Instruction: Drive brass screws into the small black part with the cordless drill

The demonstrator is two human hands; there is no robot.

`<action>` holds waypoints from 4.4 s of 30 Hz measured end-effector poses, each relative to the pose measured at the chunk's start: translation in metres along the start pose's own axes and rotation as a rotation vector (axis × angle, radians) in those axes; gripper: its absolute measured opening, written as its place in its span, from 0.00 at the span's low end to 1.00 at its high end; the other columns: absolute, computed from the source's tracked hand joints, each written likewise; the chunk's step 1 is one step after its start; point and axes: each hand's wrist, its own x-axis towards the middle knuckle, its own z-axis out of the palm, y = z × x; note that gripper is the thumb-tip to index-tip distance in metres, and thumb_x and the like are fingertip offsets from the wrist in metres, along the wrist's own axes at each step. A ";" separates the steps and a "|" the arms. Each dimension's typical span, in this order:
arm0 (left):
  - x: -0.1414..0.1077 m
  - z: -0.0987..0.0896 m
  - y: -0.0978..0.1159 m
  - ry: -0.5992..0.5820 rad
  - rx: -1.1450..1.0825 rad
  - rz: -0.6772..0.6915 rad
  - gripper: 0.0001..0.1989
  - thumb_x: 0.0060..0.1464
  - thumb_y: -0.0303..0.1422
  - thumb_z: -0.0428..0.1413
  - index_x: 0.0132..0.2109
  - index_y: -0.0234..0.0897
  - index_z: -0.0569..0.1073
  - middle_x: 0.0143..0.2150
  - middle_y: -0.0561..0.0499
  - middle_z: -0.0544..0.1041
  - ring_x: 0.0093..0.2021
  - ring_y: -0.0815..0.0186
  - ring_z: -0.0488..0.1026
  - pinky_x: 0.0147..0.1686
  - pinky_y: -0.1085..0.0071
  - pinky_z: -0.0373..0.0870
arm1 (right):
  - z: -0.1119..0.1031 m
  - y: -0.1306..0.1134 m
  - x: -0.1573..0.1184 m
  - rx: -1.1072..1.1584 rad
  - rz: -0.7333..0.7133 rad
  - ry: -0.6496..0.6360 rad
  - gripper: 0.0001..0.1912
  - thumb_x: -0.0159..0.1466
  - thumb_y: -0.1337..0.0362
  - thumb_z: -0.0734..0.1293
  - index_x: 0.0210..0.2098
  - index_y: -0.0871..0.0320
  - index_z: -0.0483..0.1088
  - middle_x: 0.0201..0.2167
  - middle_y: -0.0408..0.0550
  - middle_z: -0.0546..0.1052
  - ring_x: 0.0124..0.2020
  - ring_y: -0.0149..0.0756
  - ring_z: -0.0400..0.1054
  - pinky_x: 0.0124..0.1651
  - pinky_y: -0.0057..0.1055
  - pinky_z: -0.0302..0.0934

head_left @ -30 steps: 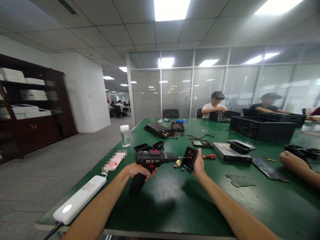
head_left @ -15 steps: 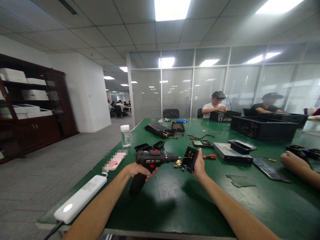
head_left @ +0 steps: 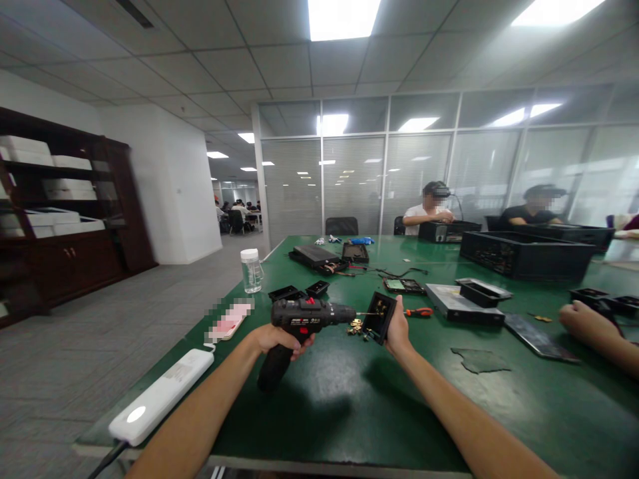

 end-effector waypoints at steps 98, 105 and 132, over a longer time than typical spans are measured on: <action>-0.001 0.002 0.001 0.012 -0.018 -0.015 0.20 0.36 0.28 0.55 0.42 0.30 0.65 0.32 0.49 0.64 0.26 0.72 0.61 0.24 0.75 0.59 | -0.001 -0.002 -0.001 0.012 -0.019 -0.022 0.23 0.46 0.43 0.58 0.26 0.58 0.64 0.19 0.39 0.67 0.20 0.30 0.62 0.25 0.28 0.59; -0.001 0.003 0.002 0.003 -0.015 -0.008 0.19 0.36 0.27 0.55 0.41 0.29 0.65 0.32 0.49 0.64 0.25 0.72 0.61 0.24 0.75 0.59 | -0.002 0.000 0.001 0.014 -0.051 -0.016 0.24 0.47 0.43 0.58 0.30 0.58 0.65 0.21 0.40 0.68 0.22 0.31 0.63 0.27 0.28 0.59; -0.002 0.004 0.004 0.034 -0.008 -0.012 0.20 0.36 0.27 0.55 0.41 0.29 0.66 0.33 0.47 0.64 0.27 0.71 0.62 0.24 0.74 0.60 | -0.002 0.000 0.001 -0.003 -0.035 -0.033 0.24 0.47 0.43 0.57 0.27 0.57 0.64 0.19 0.39 0.67 0.22 0.30 0.63 0.26 0.27 0.59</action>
